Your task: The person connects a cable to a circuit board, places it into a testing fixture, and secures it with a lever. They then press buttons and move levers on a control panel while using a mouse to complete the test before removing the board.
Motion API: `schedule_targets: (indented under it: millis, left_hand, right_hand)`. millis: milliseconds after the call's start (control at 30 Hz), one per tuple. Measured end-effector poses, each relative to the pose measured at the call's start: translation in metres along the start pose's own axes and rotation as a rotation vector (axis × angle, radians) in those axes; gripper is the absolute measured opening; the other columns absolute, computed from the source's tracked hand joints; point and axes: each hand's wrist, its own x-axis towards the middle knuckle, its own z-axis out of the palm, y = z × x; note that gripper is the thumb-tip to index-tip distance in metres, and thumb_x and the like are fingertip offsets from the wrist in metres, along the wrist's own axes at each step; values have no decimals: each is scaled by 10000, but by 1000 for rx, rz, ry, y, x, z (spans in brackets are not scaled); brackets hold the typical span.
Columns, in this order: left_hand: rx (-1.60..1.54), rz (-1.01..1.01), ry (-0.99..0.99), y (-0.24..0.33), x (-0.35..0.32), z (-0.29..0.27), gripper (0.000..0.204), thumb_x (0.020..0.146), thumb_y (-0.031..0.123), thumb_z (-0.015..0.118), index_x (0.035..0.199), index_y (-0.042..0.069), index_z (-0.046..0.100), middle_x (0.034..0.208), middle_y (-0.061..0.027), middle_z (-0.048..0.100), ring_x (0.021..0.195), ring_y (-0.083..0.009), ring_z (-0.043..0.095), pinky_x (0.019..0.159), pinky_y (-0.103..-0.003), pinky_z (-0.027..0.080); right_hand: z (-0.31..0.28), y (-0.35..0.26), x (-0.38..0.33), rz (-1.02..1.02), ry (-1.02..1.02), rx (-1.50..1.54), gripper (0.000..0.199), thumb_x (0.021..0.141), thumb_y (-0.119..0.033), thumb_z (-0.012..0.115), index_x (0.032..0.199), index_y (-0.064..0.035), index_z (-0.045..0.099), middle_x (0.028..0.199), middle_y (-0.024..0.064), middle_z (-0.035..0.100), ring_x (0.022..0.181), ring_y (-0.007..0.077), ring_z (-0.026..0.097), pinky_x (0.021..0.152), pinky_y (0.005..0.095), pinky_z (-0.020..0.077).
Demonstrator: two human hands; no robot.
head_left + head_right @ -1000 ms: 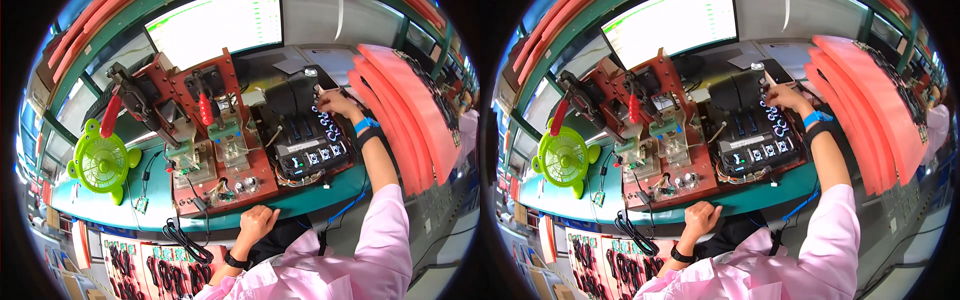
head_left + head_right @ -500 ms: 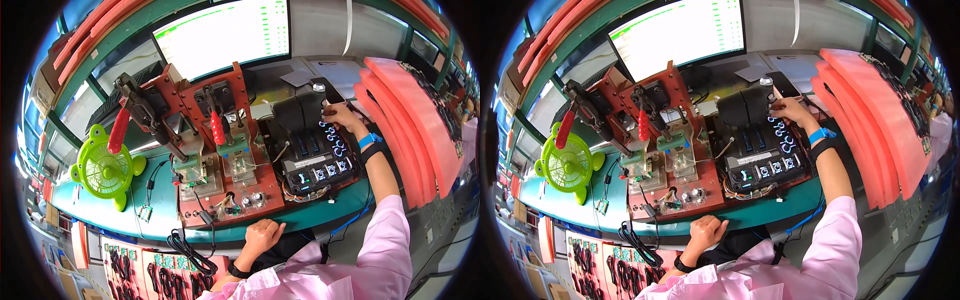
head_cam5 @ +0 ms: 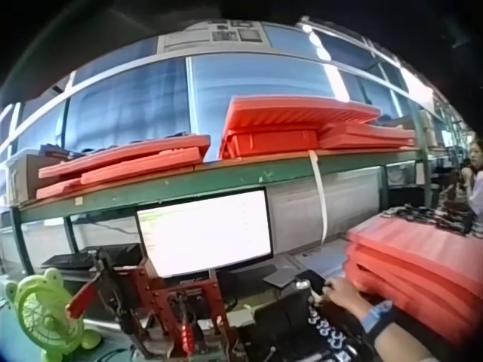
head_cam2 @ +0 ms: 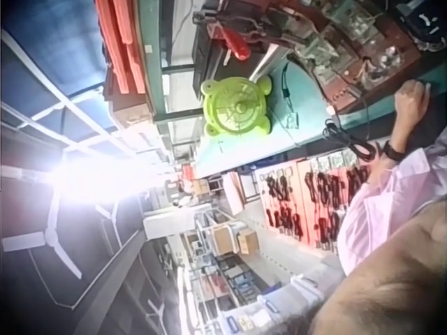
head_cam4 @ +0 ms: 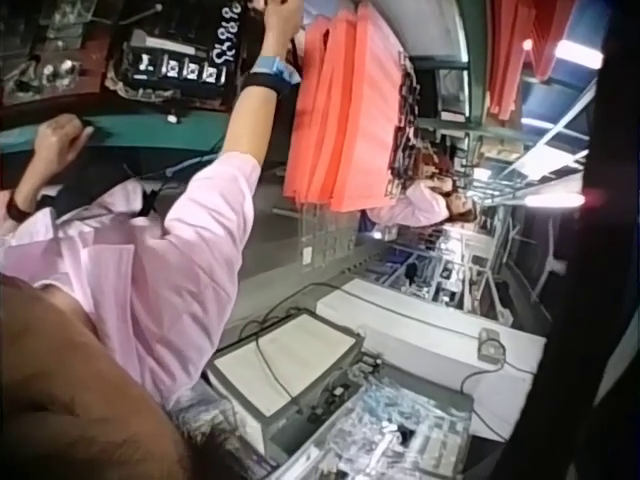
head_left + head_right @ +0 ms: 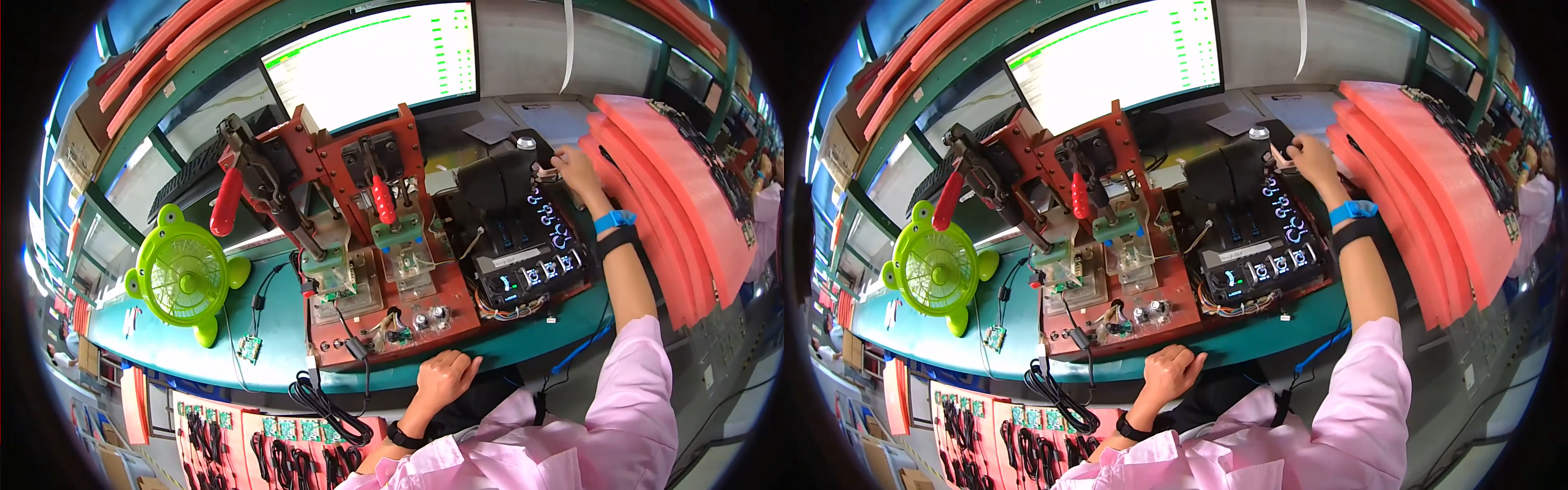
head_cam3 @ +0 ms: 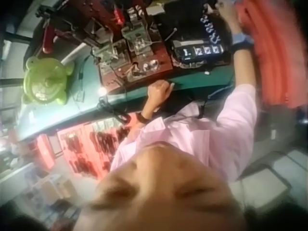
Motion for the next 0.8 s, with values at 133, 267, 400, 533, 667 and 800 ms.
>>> schedule_targets:
  millis: [133, 267, 400, 533, 667, 800]
  left_hand:
    - [25, -41, -13, 0, -2, -3, 303, 723, 152, 659, 534, 70, 436, 508, -66, 447, 459, -246, 481, 405, -344, 368]
    - [11, -40, -18, 3, -1, -3, 305, 725, 156, 658, 536, 65, 436, 506, -68, 446, 459, -249, 483, 405, -346, 367]
    - [-3, -41, -19, 3, -2, -5, 302, 721, 154, 662, 538, 63, 439, 509, -66, 447, 464, -245, 485, 408, -345, 368]
    - [-30, -4, -3, 1, -4, -3, 294, 717, 144, 664, 539, 65, 444, 512, -66, 447, 465, -241, 481, 409, -342, 368]
    - [-20, -5, -17, -1, -5, -8, 286, 708, 131, 669, 539, 66, 447, 514, -65, 447, 462, -236, 475, 410, -338, 366]
    - [-56, 34, -14, -3, -3, -5, 285, 700, 126, 675, 538, 66, 447, 512, -65, 445, 457, -234, 469, 407, -335, 365]
  right_hand:
    - [-31, -87, -18, -253, 313, -168, 271, 738, -140, 576, 977, -38, 501, 939, 174, 576, 831, 377, 555, 672, 422, 469]
    - [-5, -141, -4, -467, 263, -131, 399, 720, -164, 588, 1084, -42, 481, 914, 169, 556, 832, 360, 549, 720, 435, 452]
    - [57, -171, 16, -373, -415, -181, 414, 798, -424, 499, 919, -41, 598, 866, 177, 611, 865, 322, 579, 746, 410, 454]
    - [72, -176, 24, -186, -409, -209, 463, 799, -468, 476, 953, -51, 607, 886, 121, 628, 851, 296, 594, 887, 467, 375]
    - [81, -174, 28, -160, -203, -247, 437, 788, -458, 495, 882, -52, 625, 848, 120, 633, 843, 284, 598, 874, 466, 380]
    - [82, -163, 34, -268, -166, -307, 493, 812, -488, 456, 850, -23, 616, 887, 174, 622, 896, 322, 581, 800, 455, 408]
